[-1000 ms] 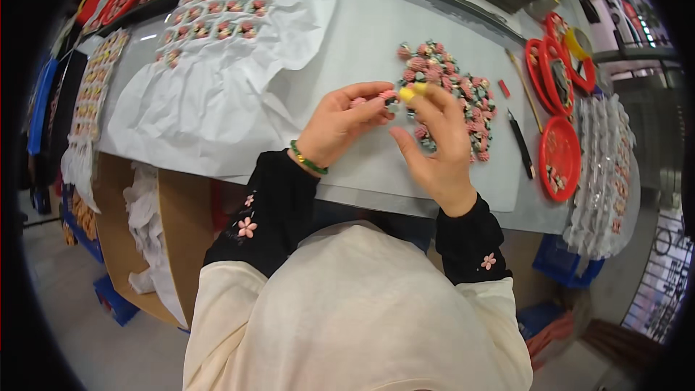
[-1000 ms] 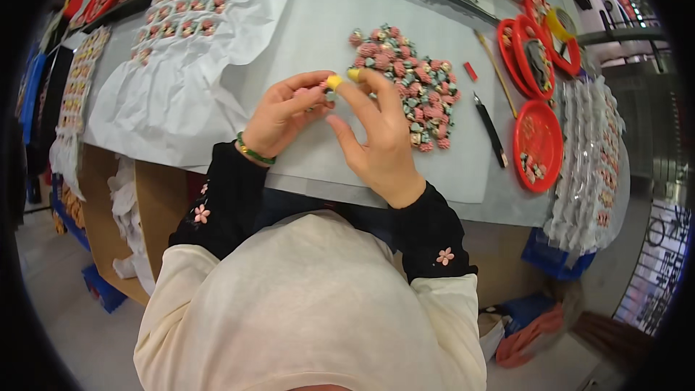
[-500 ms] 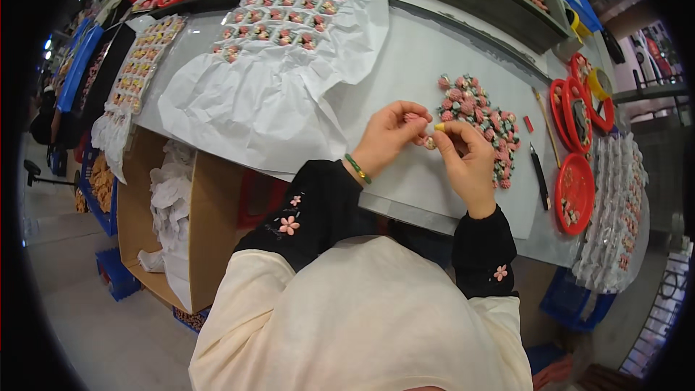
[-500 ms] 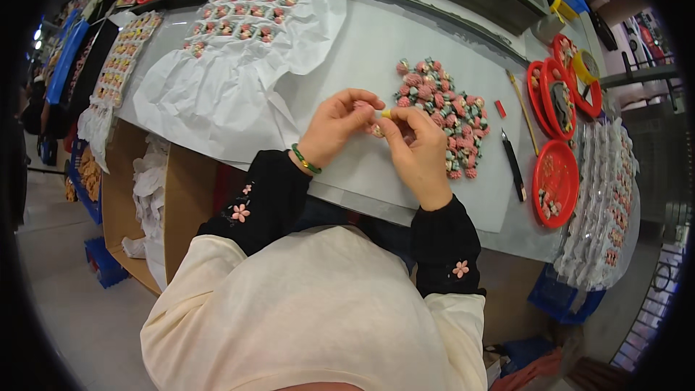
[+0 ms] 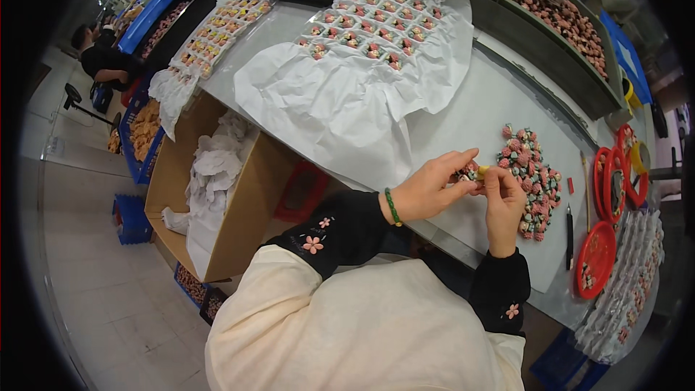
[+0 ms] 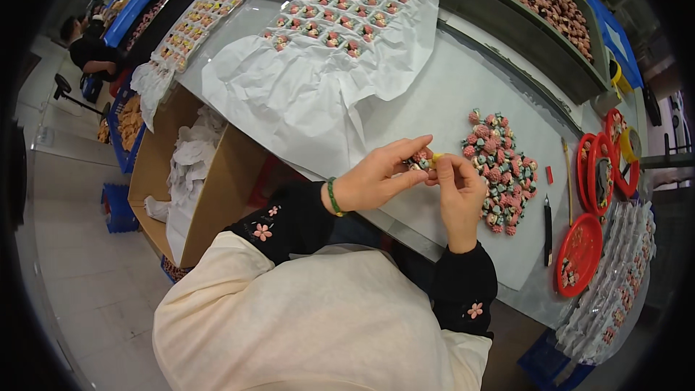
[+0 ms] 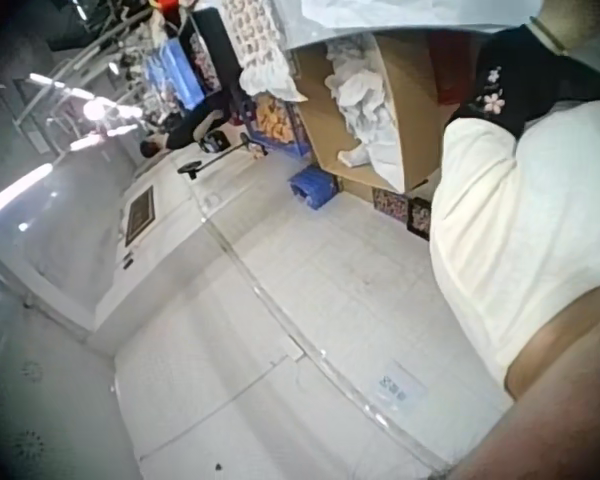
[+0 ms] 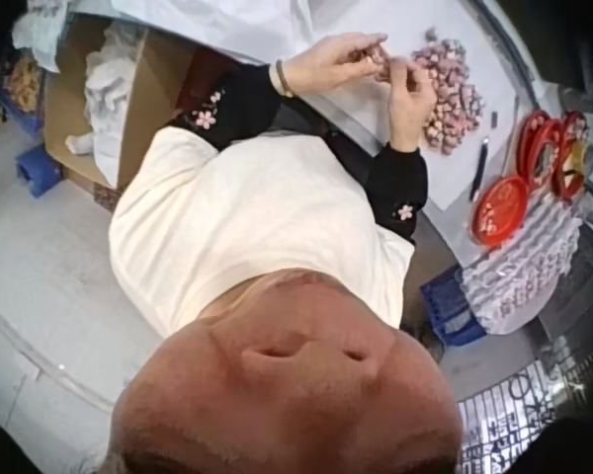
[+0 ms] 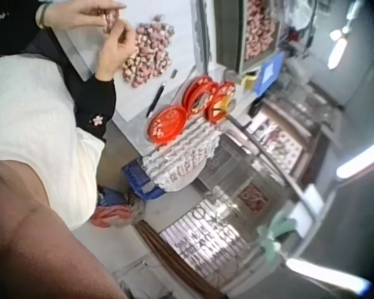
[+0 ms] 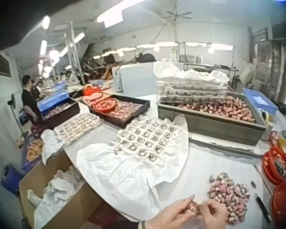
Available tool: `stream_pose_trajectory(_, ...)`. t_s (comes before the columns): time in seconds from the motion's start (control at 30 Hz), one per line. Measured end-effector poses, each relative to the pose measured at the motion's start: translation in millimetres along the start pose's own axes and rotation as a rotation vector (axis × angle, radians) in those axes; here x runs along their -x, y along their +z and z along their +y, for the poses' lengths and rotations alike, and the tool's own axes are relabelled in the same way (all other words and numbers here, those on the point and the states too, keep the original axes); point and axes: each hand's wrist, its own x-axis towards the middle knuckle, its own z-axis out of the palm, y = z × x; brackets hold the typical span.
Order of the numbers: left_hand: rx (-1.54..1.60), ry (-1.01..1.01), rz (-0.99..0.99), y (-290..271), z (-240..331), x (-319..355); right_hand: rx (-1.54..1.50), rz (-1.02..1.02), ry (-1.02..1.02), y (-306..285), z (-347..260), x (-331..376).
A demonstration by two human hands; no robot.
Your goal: The person picks up small craft components from the work surface and assembles miniature figures by connecting the pieces together by hand.
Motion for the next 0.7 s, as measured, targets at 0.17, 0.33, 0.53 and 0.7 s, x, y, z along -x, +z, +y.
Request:
stream_pose_trajectory(0.17, -0.522, 0.195, 0.427, -102, 28, -19, 0.211, -0.004, -0.019, 1, 9, 7)
stream_pose_trajectory(0.33, -1.159, 0.027, 0.603, -219, -5, -37, 0.228, -0.06, -0.072, 6, 12, 10)
stream_pose_trajectory(0.53, -1.586, -0.018, 0.405, -231, -56, -59, 0.292, -0.014, -0.126, 2, 18, 9)
stream_pose_trajectory(0.7, -1.615, -0.302, 0.441, -212, -48, -49, 0.408, -0.084, -0.34, 11, 8, 4)
